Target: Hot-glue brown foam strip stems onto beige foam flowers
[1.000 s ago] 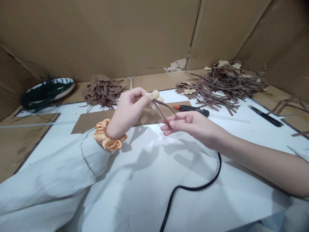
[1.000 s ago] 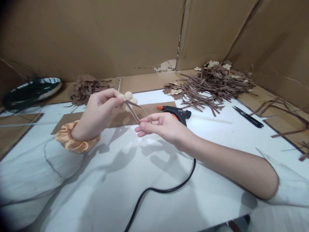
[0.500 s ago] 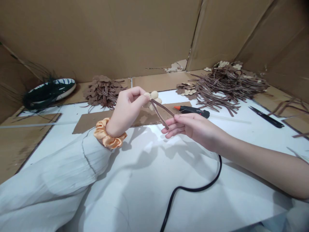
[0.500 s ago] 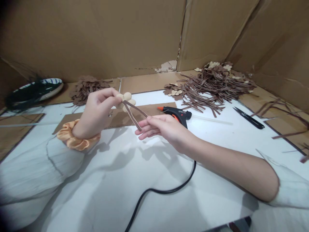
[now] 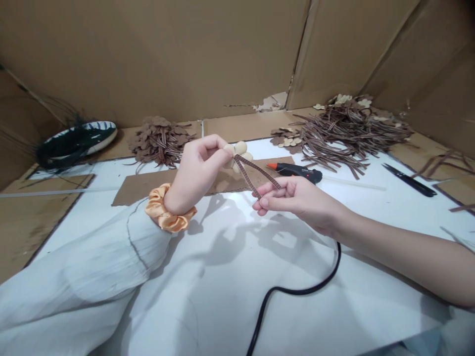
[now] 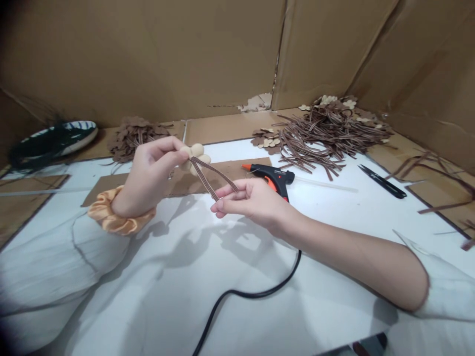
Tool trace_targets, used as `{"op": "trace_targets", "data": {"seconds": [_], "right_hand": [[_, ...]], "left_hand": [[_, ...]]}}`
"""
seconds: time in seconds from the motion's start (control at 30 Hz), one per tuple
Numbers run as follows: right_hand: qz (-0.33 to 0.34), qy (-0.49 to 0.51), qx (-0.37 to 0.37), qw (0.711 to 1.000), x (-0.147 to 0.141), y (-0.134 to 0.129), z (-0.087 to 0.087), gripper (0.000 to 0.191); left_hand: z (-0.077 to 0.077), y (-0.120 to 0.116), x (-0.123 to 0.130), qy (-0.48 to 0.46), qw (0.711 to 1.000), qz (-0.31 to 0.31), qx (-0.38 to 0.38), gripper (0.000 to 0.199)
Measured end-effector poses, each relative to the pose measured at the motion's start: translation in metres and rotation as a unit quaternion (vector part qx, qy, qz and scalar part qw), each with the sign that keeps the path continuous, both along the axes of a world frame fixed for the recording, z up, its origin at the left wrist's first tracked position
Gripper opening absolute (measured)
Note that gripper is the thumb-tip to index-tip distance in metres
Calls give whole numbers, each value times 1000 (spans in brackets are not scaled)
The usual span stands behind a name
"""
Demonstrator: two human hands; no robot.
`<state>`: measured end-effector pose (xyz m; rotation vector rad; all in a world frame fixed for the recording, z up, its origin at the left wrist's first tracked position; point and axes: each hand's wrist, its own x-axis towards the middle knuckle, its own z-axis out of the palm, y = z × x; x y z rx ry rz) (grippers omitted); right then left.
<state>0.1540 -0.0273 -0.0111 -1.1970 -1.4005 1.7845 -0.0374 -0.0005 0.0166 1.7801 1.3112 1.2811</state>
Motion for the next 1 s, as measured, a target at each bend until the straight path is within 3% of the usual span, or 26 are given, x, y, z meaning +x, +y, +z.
{"op": "trace_targets", "data": {"seconds": [0.23, 0.4, 0.5, 0.6, 0.67, 0.8, 1.0], "right_hand": [[6, 14, 61, 998, 1, 3, -4, 31], [54, -32, 82, 995, 1, 2, -3, 32], [34, -3, 127, 991, 1, 3, 0, 51], [22, 56, 101, 993, 1, 6, 2, 72], [41, 64, 77, 994, 2, 6, 4, 63], [106, 84, 95, 986, 2, 2, 9, 26], [51, 44, 107, 992, 1, -5, 15, 22]], "left_hand": [[-2, -4, 2, -4, 1000, -25, -15, 19], [-8, -5, 1, -8, 998, -63, 12, 20], [-10, -6, 0, 26, 992, -121, 38, 19], [-10, -9, -1, 68, 978, -165, 111, 15], [-10, -9, -2, 91, 968, -181, 149, 12], [-13, -8, -4, 102, 955, -215, 178, 14], [-15, -7, -2, 96, 962, -181, 181, 24]]}}
